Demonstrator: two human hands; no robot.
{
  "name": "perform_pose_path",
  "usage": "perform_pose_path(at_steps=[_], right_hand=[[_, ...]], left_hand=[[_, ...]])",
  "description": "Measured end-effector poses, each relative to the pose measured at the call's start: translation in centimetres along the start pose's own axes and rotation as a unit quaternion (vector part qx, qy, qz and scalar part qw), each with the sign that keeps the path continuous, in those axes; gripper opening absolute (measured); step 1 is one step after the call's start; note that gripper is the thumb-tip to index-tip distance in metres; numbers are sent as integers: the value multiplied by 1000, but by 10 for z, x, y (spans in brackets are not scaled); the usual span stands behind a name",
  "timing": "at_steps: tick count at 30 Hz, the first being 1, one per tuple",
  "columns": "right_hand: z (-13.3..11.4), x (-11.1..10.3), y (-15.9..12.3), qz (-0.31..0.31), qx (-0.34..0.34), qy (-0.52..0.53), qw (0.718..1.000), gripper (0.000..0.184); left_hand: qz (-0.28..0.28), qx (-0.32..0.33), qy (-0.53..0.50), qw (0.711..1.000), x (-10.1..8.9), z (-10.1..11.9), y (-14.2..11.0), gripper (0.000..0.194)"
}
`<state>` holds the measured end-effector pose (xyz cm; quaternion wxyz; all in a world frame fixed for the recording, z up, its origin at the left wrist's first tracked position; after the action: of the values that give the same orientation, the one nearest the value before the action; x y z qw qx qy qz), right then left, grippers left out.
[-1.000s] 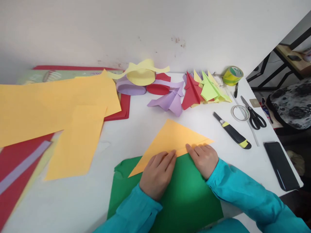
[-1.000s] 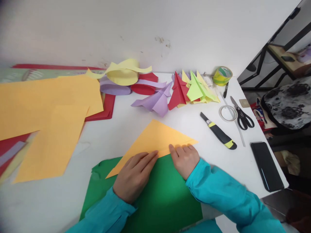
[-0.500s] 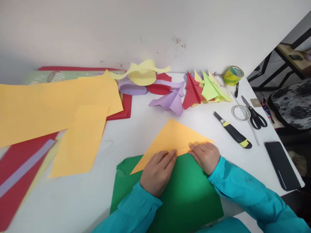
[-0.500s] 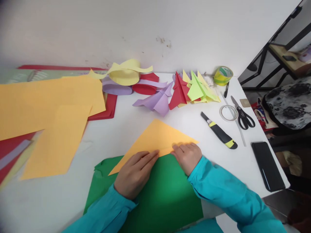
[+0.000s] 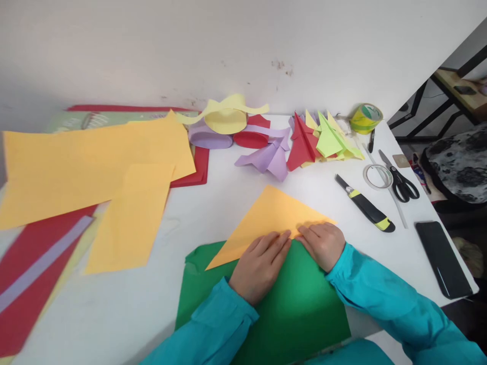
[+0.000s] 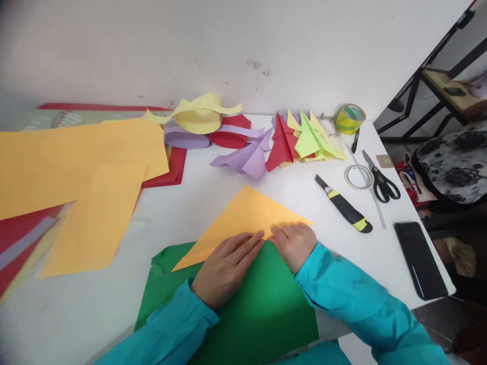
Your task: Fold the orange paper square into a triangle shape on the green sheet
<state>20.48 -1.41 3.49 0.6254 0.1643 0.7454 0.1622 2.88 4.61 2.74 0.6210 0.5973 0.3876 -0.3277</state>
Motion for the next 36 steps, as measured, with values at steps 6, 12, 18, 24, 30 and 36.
perform_pose_path(at_steps=[6, 12, 18, 24, 30, 36], right_hand=[[5, -3, -1, -29, 2, -19, 999, 22], [31, -9, -4, -95, 66, 24, 993, 19], [57, -12, -3, -211, 162, 94, 959, 15], [65, -14, -1, -246, 189, 120, 943, 17], [72, -17, 1, -278, 224, 134, 924, 15], [77, -18, 3, -313, 324, 185, 873, 14]], left_hand=[[-9, -4, -13, 1000, -3, -4, 1, 28], [0, -11, -18, 1000, -4, -5, 1, 26], [-9, -17, -17, 1000, -5, -4, 0, 26], [-1, -24, -22, 999, -6, -7, -4, 25], [2, -29, -28, 999, -8, -13, -10, 26], [13, -32, -45, 998, -8, -13, -8, 26]])
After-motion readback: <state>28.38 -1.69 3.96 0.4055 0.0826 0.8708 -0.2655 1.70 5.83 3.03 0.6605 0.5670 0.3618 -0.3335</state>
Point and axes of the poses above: each hand's wrist, its own y-axis towards the middle knuckle, its own x-axis out of the palm, z = x × y, the point moved 1 cm from there along y, towards the middle knuckle, and after that the axes turned 10 degrees about x, right-handed, at the moved point
